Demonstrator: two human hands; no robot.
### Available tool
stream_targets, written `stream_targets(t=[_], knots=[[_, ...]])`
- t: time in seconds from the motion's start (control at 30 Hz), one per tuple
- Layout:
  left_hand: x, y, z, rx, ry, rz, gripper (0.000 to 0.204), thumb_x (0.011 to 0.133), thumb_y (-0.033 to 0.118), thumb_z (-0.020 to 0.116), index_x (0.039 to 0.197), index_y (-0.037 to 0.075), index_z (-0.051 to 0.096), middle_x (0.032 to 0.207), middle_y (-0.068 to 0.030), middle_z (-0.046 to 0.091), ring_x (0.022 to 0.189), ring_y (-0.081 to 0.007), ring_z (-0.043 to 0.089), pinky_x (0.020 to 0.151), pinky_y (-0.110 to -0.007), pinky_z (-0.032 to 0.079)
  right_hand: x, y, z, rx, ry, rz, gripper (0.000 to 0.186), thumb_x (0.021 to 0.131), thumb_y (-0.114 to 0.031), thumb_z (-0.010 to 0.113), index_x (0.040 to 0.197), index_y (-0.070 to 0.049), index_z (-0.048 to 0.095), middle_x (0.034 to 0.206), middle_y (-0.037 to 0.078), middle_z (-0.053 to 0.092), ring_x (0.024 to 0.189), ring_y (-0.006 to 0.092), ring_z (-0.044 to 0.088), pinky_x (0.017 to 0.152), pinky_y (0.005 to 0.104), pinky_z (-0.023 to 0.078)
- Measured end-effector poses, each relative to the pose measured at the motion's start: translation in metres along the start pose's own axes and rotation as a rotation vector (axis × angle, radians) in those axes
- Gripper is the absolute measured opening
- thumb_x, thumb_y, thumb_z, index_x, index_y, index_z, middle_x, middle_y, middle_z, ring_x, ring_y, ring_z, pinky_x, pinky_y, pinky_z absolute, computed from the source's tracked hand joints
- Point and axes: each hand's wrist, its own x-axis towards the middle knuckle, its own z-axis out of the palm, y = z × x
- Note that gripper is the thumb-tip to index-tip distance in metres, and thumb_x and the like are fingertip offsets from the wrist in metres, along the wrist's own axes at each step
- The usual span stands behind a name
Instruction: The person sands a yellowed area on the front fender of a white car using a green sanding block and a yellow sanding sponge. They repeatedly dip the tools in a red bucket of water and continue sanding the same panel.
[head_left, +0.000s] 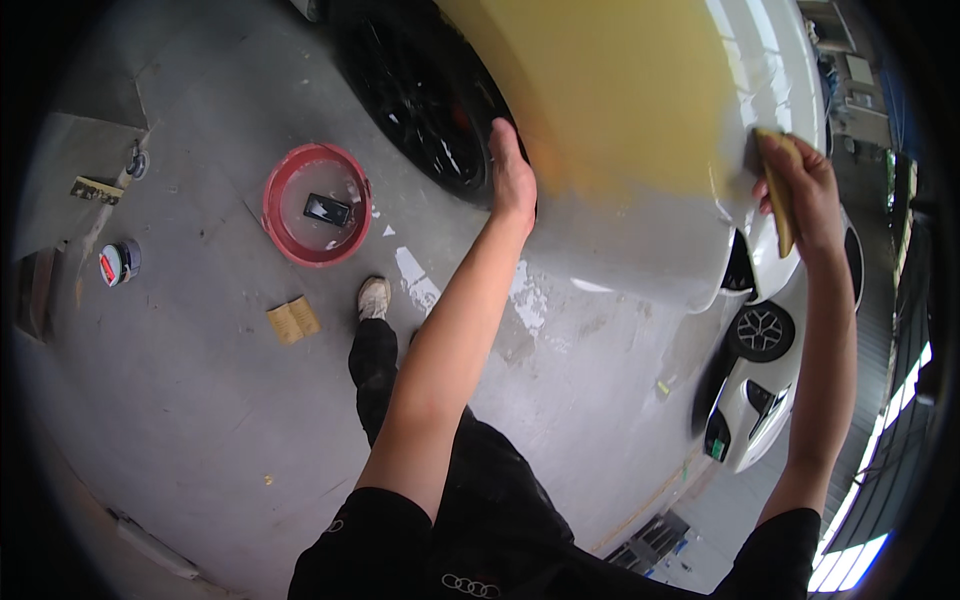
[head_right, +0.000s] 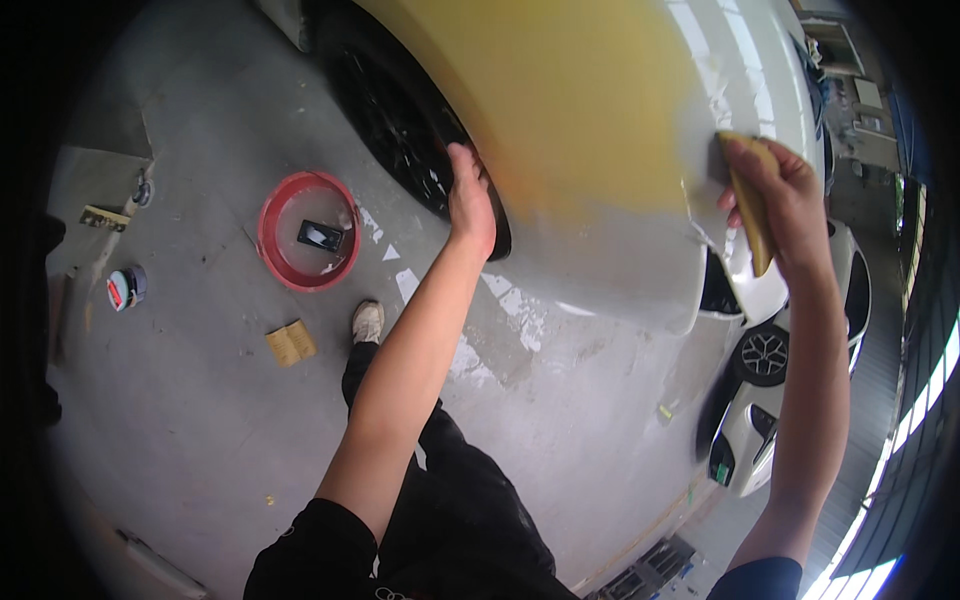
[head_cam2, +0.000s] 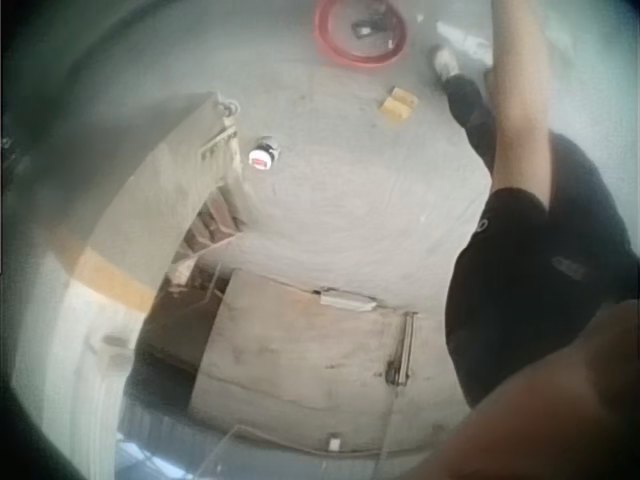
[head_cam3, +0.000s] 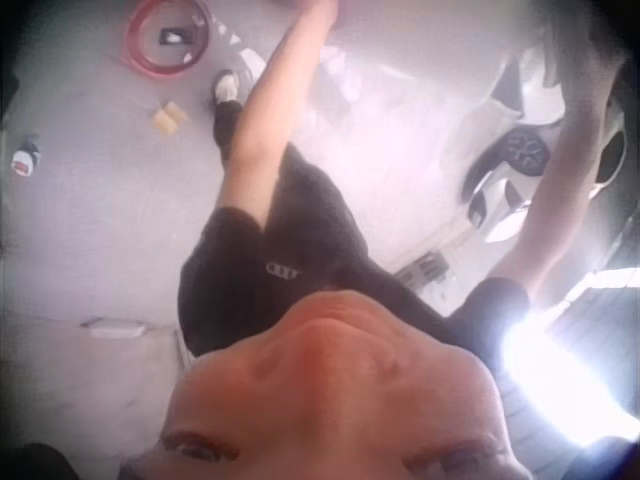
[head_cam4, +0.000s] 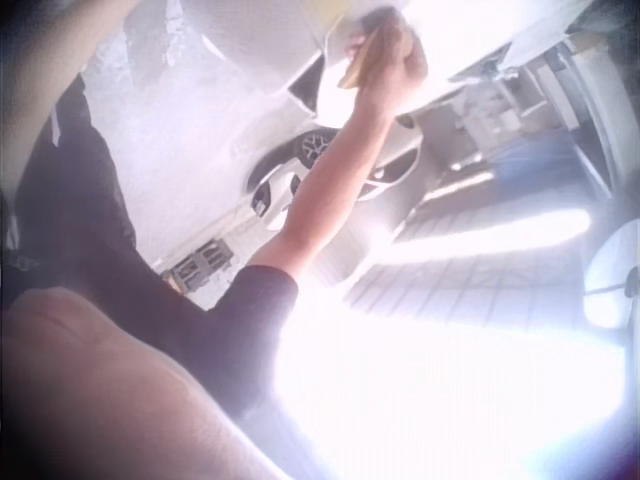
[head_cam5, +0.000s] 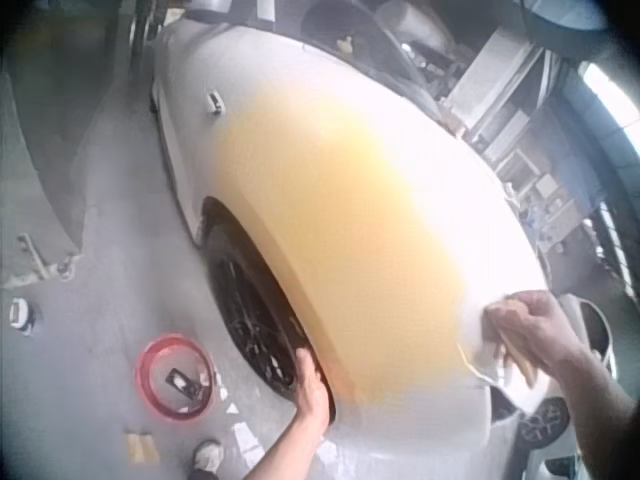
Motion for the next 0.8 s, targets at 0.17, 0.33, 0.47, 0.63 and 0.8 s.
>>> stream_targets(t=[0.17, 0.33, 0.47, 0.63, 0.8], knots=[[0.022, 0.006, 0.031, -0.251, 0.228, 0.006, 0.102, 0.104, 0.078, 0.021, 0.168, 0.001, 0.004, 0.178, -0.0118, 0.003, 0.164, -0.0252, 0.004, 0.131, -0.038, 0.008, 0.0, -0.004, 0.001, 0.044, -0.028, 0.042, 0.027, 0.102, -0.028, 0.072, 0.1, -0.001, 0.068, 0.073, 0.006, 0.068, 0.06, 0.0128, 0.069, 0.051, 0.0257, 0.055], [0.031, -0.008, 0.033, -0.101, 0.254, 0.053, 0.09, 0.107, 0.072, 0.024, 0.168, 0.005, 0.017, 0.176, -0.0087, 0.016, 0.162, -0.0254, 0.016, 0.13, -0.04, 0.016, 0.003, -0.009, 0.001, 0.018, -0.069, 0.052, 0.029, 0.1, -0.027, 0.074, 0.096, 0.001, 0.069, 0.074, 0.008, 0.069, 0.06, 0.014, 0.07, 0.052, 0.0264, 0.056], [0.024, -0.012, 0.008, -0.049, 0.43, -0.015, 0.083, 0.111, 0.065, 0.021, 0.163, 0.001, 0.031, 0.171, -0.0139, 0.03, 0.158, -0.0275, 0.028, 0.129, -0.041, 0.021, 0.001, -0.013, 0.004, 0.002, -0.057, 0.066, 0.029, 0.1, -0.027, 0.074, 0.096, 0.001, 0.069, 0.073, 0.007, 0.068, 0.06, 0.0141, 0.07, 0.052, 0.0266, 0.056], [0.037, -0.019, 0.001, 0.059, 0.639, 0.044, 0.072, 0.113, 0.055, 0.03, 0.152, -0.005, 0.042, 0.158, -0.0223, 0.041, 0.146, -0.0333, 0.042, 0.121, -0.043, 0.034, 0.0, -0.011, 0.004, -0.031, -0.041, 0.047, 0.03, 0.1, -0.028, 0.074, 0.096, 0.001, 0.069, 0.073, 0.007, 0.069, 0.06, 0.0135, 0.07, 0.052, 0.0259, 0.056], [0.047, -0.049, 0.004, 0.396, 0.641, 0.145, 0.056, 0.113, 0.04, 0.043, 0.137, -0.01, 0.048, 0.141, -0.0265, 0.043, 0.127, -0.0392, 0.05, 0.109, -0.045, 0.043, 0.002, -0.009, 0.0, -0.058, -0.06, 0.028, 0.032, 0.1, -0.031, 0.074, 0.096, 0.0, 0.069, 0.073, 0.007, 0.069, 0.06, 0.013, 0.069, 0.053, 0.0251, 0.055]])
